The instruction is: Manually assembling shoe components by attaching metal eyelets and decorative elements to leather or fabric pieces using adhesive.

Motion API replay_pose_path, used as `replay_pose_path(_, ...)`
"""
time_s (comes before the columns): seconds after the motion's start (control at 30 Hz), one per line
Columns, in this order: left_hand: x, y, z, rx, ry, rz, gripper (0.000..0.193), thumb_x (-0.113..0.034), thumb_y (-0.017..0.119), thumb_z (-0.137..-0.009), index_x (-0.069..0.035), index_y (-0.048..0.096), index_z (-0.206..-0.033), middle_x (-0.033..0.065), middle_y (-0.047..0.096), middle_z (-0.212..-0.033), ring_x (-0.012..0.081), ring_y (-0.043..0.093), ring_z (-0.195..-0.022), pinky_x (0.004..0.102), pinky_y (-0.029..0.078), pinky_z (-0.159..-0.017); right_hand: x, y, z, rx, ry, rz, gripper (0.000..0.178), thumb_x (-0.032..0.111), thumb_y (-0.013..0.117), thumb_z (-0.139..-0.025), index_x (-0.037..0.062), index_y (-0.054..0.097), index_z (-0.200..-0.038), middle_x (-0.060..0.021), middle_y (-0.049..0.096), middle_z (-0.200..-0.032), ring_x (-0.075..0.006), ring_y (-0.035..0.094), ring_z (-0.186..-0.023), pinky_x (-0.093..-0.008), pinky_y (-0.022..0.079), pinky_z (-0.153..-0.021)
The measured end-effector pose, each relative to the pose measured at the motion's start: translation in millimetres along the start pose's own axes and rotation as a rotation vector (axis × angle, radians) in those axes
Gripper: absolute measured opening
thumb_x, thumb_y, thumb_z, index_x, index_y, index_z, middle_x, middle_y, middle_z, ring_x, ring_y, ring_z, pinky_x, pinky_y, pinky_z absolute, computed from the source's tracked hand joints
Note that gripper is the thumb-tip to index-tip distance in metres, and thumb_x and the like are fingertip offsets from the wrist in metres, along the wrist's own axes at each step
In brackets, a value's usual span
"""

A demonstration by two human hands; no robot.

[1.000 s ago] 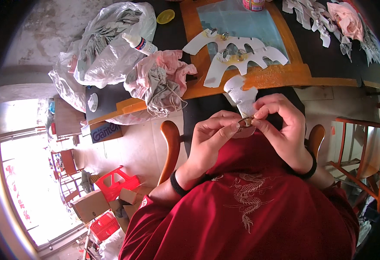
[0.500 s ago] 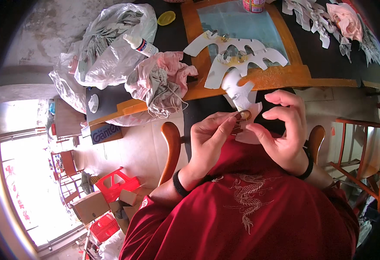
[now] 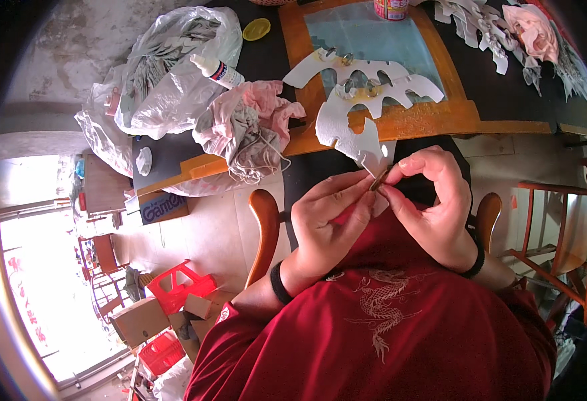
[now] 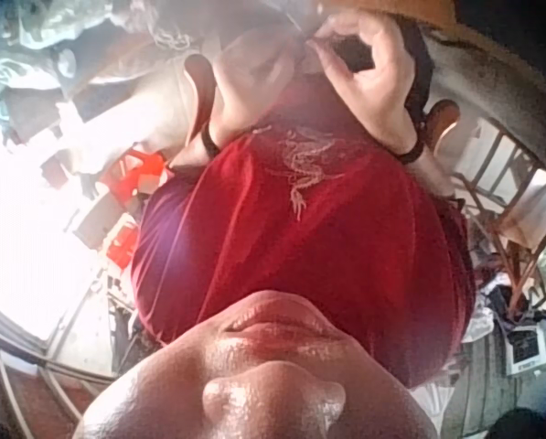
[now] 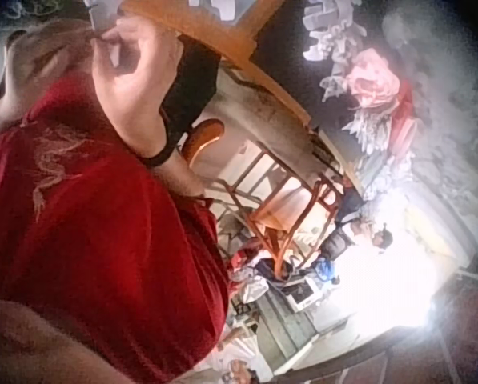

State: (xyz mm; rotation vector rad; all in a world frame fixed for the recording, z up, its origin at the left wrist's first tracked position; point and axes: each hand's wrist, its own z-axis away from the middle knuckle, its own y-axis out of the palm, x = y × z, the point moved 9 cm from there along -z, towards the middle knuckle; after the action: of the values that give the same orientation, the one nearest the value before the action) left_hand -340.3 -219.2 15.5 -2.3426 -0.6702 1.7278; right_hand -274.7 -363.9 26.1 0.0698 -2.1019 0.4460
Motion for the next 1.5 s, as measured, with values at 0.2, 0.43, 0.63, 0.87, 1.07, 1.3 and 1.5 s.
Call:
replay_pose_path(0.2, -17.4, 2.7, -5.0, 0.025, 0.153, -0.125, 0.029, 0.009, 0.065, -0.082, 0.007, 0.067, -0.111, 0.0205, 0.066, -0.112, 0.0235, 0.069, -0.091, 0.0291, 0.057, -0.077, -1.9, 3.6, -2.4, 0.010, 0.056, -0.027, 0.044, -0.006, 0.075, -0.070, 0.0031, 0.052, -0.106, -0.0063, 0.065, -0.087, -0.0188, 0.065, -0.080, -0.0305, 0.048, -0.076)
replay_pose_path(0.43, -13.2, 1.3, -5.6, 0.045, 0.080, 0.037, 0.029, 0.003, 0.063, -0.088, 0.009, 0.063, -0.116, 0.0217, 0.066, -0.111, 0.0251, 0.069, -0.090, 0.0292, 0.055, -0.079, 0.2, 9.0, -5.8, 0.023, 0.029, -0.121, 0.045, -0.011, 0.070, -0.074, 0.0005, 0.045, -0.110, -0.0099, 0.061, -0.087, -0.0144, 0.065, -0.079, -0.0252, 0.050, -0.074)
replay_pose_path(0.63, 26.9, 10.0, 8.4, 0.037, -0.397, 0.471, 0.027, -0.006, 0.067, -0.091, 0.008, 0.064, -0.114, 0.0136, 0.069, -0.105, 0.0150, 0.066, -0.091, 0.0270, 0.054, -0.078, 0.0, 16.3, -3.1, 0.058, 0.021, -0.149, 0.045, -0.013, 0.067, -0.073, 0.0022, 0.044, -0.107, -0.0072, 0.058, -0.085, -0.0140, 0.063, -0.076, -0.0252, 0.050, -0.073)
replay_pose_path(0.87, 45.0, 14.7, 13.9, -0.025, -0.552, 0.619, 0.023, -0.009, 0.065, -0.094, 0.008, 0.064, -0.109, 0.0102, 0.070, -0.097, 0.0109, 0.065, -0.085, 0.0242, 0.054, -0.076, -3.2, 19.2, 1.5, 0.107, 0.054, -0.236, 0.046, -0.012, 0.068, -0.074, 0.0036, 0.042, -0.109, -0.0079, 0.060, -0.087, -0.0115, 0.062, -0.079, -0.0248, 0.050, -0.070)
replay_pose_path(1.07, 45.8, 8.9, 11.8, -0.069, -0.512, 0.621, 0.021, -0.009, 0.061, -0.096, 0.008, 0.064, -0.109, 0.0101, 0.070, -0.096, 0.0108, 0.065, -0.084, 0.0248, 0.054, -0.076, -14.3, 7.1, 6.1, 0.098, 0.195, -0.495, 0.034, 0.002, 0.063, -0.090, 0.0020, 0.043, -0.118, -0.0109, 0.062, -0.099, -0.0110, 0.057, -0.085, -0.0268, 0.044, -0.080)
replay_pose_path(1.3, 38.7, 7.5, 7.6, -0.072, -0.512, 0.639, 0.020, -0.007, 0.058, -0.098, 0.008, 0.063, -0.110, 0.0100, 0.070, -0.098, 0.0115, 0.066, -0.085, 0.0242, 0.054, -0.076, -19.3, -22.7, -1.8, -0.042, 0.101, -0.248, 0.041, 0.006, 0.059, -0.094, -0.0012, 0.046, -0.132, -0.0162, 0.055, -0.129, -0.0162, 0.052, -0.103, -0.0306, 0.040, -0.092)
replay_pose_path(1.5, 31.3, 2.6, 1.7, -0.023, -0.356, 0.390, 0.017, -0.002, 0.055, -0.097, 0.007, 0.064, -0.108, 0.0088, 0.070, -0.094, 0.0108, 0.066, -0.083, 0.0241, 0.053, -0.073, -19.8, -36.3, -7.8, -0.004, 0.084, -0.356, 0.033, -0.001, 0.062, -0.089, -0.0010, 0.054, -0.120, -0.0116, 0.059, -0.111, -0.0148, 0.055, -0.095, -0.0303, 0.044, -0.087)
